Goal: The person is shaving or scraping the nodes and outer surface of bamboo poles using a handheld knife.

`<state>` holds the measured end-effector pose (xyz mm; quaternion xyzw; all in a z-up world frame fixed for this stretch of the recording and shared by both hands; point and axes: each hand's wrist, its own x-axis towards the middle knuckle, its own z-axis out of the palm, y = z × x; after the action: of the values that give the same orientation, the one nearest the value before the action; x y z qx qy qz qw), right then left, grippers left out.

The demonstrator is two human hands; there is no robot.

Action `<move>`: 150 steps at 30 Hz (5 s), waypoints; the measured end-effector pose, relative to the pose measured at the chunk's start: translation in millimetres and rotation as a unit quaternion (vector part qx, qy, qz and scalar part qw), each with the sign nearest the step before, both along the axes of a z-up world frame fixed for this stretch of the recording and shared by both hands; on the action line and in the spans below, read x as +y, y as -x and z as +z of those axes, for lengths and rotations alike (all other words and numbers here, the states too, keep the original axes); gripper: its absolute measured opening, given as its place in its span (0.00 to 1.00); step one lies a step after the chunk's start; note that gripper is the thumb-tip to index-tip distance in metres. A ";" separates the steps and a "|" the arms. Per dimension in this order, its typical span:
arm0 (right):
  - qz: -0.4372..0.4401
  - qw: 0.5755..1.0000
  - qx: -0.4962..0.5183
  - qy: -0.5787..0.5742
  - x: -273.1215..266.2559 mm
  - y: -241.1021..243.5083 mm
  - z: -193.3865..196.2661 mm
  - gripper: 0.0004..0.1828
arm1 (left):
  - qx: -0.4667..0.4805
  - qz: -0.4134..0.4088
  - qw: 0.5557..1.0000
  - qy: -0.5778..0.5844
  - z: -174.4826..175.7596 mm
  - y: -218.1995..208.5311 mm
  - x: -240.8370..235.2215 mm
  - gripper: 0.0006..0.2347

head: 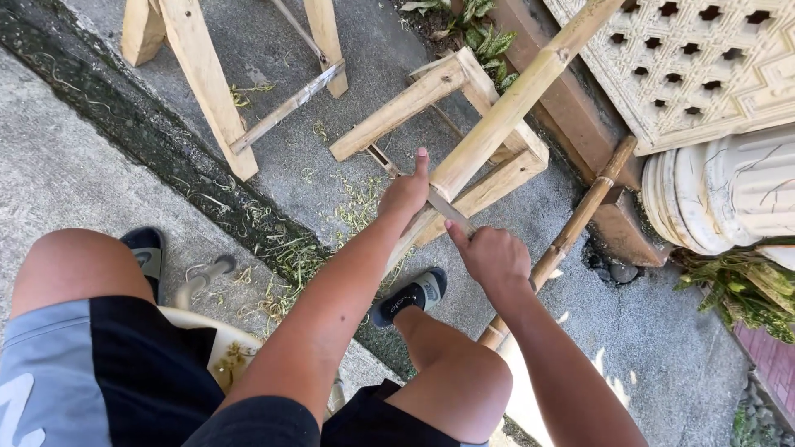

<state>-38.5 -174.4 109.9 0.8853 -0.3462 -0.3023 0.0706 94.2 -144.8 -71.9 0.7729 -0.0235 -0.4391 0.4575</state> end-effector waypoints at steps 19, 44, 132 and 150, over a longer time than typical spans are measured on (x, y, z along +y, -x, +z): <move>-0.084 0.985 -0.150 0.004 1.7 10.2 -36.3 0.49 | 0.019 -0.039 0.998 -0.045 50.1 -10.7 7.4 0.48; -0.060 0.992 -0.109 -0.019 1.0 1.1 -26.7 0.48 | 0.045 -0.027 0.997 -0.060 72.4 -21.8 19.6 0.44; -0.059 0.994 -0.087 -0.025 1.8 4.2 -29.1 0.48 | -0.206 -0.120 0.968 0.070 7.3 32.5 50.7 0.38; -0.447 0.620 -0.501 -0.406 -21.0 -0.2 -56.8 0.37 | -0.116 -0.105 0.987 0.022 38.3 30.3 49.1 0.27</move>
<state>-38.2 -195.4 53.2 0.5738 -0.5233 0.0837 -0.6244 63.9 -95.7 -33.6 0.8015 -0.1676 -0.3915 0.4198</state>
